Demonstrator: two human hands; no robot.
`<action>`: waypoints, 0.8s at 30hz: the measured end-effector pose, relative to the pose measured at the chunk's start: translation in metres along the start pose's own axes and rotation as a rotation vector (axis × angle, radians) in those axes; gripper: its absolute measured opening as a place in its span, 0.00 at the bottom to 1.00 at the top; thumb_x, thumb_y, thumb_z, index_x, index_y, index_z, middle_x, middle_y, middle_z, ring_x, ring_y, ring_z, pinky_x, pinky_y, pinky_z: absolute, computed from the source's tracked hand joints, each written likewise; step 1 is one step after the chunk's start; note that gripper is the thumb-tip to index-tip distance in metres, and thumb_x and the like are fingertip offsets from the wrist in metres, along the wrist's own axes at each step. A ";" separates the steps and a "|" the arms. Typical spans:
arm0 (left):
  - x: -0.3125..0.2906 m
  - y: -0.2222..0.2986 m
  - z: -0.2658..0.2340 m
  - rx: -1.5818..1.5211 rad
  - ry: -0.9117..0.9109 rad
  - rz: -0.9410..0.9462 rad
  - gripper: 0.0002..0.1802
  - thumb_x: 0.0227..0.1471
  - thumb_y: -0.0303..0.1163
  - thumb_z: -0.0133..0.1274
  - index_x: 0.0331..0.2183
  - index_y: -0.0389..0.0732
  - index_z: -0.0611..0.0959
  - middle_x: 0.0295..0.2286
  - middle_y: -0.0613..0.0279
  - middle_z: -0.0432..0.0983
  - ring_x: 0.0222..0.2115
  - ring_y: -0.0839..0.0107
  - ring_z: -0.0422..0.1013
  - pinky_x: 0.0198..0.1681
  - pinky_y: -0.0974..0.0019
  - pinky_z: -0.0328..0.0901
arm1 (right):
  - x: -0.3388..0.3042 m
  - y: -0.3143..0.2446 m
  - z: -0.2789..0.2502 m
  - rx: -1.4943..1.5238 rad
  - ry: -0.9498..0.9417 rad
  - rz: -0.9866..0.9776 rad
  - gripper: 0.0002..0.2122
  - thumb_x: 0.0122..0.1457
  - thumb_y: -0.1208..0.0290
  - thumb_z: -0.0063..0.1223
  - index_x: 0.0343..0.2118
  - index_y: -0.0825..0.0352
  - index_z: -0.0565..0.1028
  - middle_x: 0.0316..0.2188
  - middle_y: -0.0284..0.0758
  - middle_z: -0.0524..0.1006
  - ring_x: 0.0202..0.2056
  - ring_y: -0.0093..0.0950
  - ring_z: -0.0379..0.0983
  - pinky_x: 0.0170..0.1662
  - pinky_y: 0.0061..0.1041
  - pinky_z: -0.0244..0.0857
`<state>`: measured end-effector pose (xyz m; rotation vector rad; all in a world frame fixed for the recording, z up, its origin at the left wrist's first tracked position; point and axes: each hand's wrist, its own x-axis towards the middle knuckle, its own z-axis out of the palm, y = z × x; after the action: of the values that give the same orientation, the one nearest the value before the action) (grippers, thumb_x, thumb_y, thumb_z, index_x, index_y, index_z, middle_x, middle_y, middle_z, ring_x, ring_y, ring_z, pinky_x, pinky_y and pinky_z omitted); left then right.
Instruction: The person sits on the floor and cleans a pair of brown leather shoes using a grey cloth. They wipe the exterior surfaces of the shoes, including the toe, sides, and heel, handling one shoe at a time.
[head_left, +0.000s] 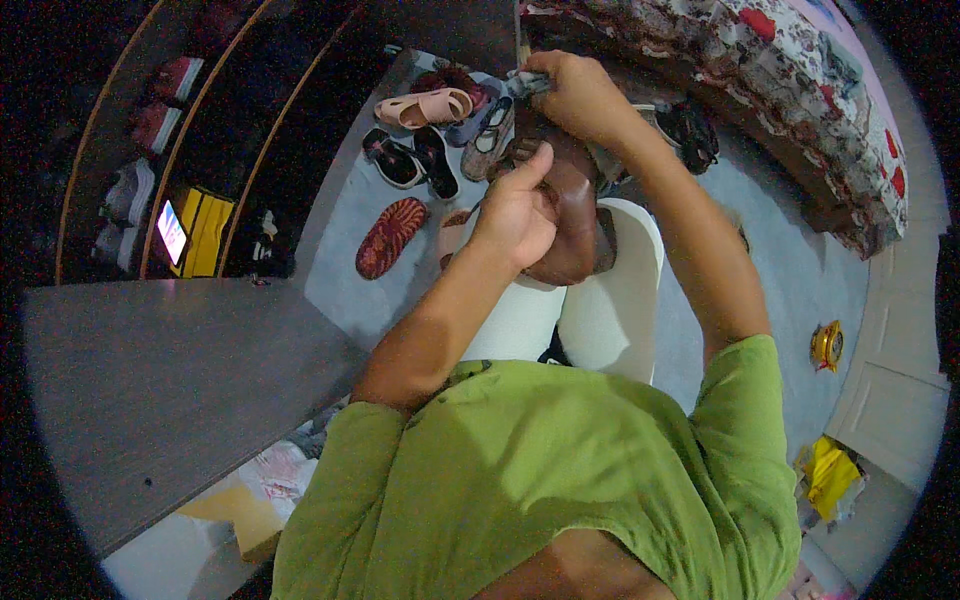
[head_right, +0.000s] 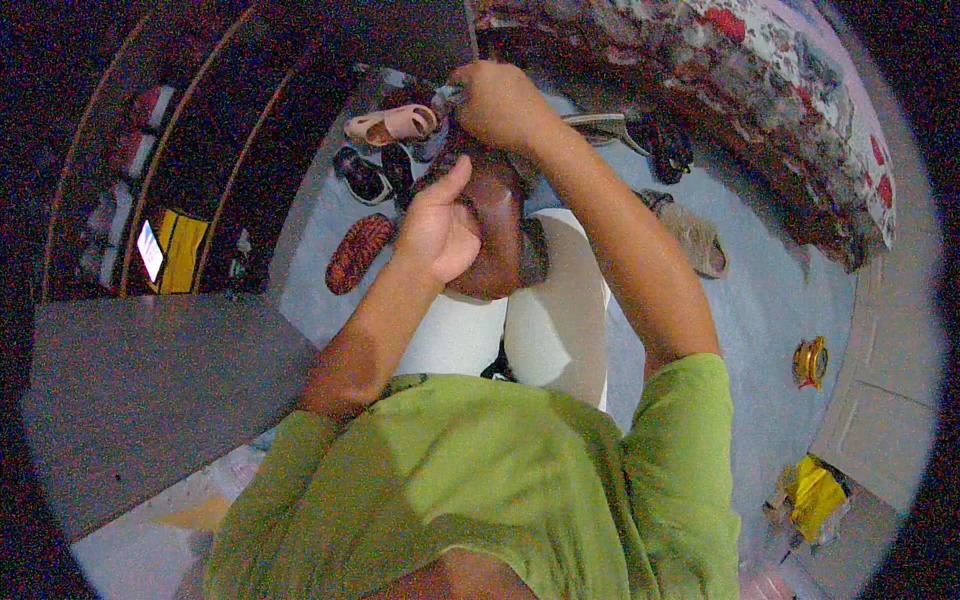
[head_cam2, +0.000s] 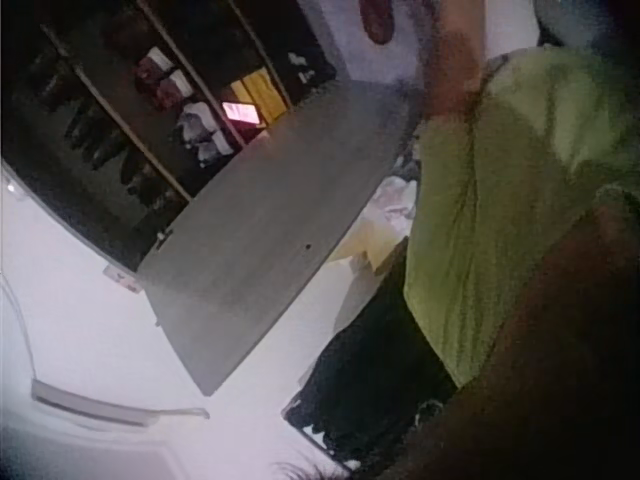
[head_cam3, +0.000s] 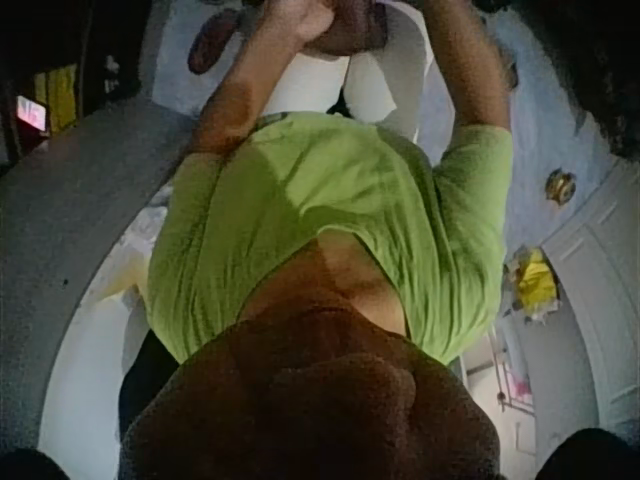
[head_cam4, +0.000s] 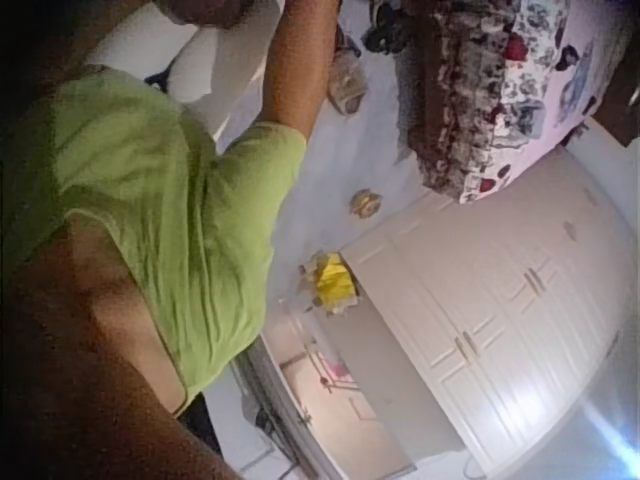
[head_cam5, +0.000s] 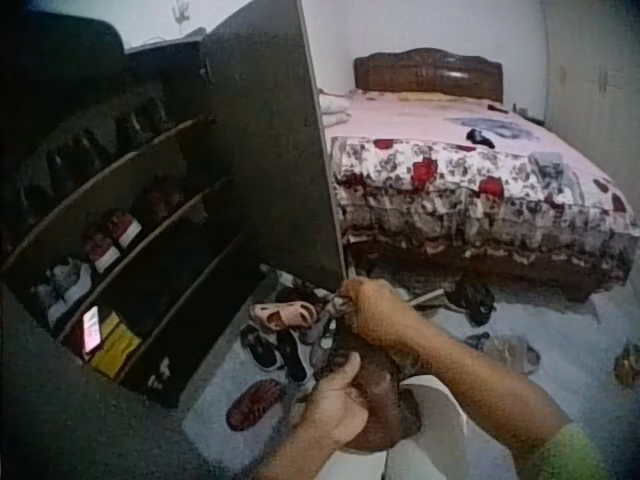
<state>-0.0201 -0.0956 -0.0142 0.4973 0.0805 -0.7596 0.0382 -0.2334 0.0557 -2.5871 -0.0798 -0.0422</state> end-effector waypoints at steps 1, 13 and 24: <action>0.002 -0.003 0.000 -0.036 -0.007 0.011 0.17 0.55 0.38 0.49 0.45 0.42 0.72 0.40 0.63 0.72 0.43 0.69 0.67 0.49 0.63 0.62 | -0.004 0.006 0.010 0.022 0.077 -0.053 0.20 0.44 0.73 0.55 0.44 0.69 0.73 0.48 0.48 0.70 0.48 0.43 0.68 0.51 0.30 0.61; 0.011 -0.006 0.005 -0.037 0.010 -0.066 0.26 0.58 0.51 0.38 0.51 0.45 0.68 0.48 0.60 0.69 0.48 0.61 0.66 0.53 0.56 0.59 | -0.130 0.004 0.049 -0.065 0.275 -0.210 0.27 0.49 0.63 0.55 0.51 0.72 0.64 0.57 0.49 0.57 0.58 0.50 0.50 0.58 0.45 0.48; 0.020 -0.003 -0.001 0.049 -0.057 -0.202 0.34 0.58 0.57 0.30 0.51 0.38 0.66 0.49 0.53 0.67 0.49 0.59 0.64 0.54 0.56 0.58 | -0.151 0.000 0.058 -0.081 0.252 -0.123 0.31 0.51 0.59 0.53 0.54 0.70 0.59 0.59 0.47 0.54 0.60 0.48 0.47 0.58 0.49 0.43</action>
<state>-0.0077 -0.1096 -0.0211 0.5185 0.0597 -0.9750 -0.1116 -0.2099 -0.0005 -2.6311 -0.1470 -0.4234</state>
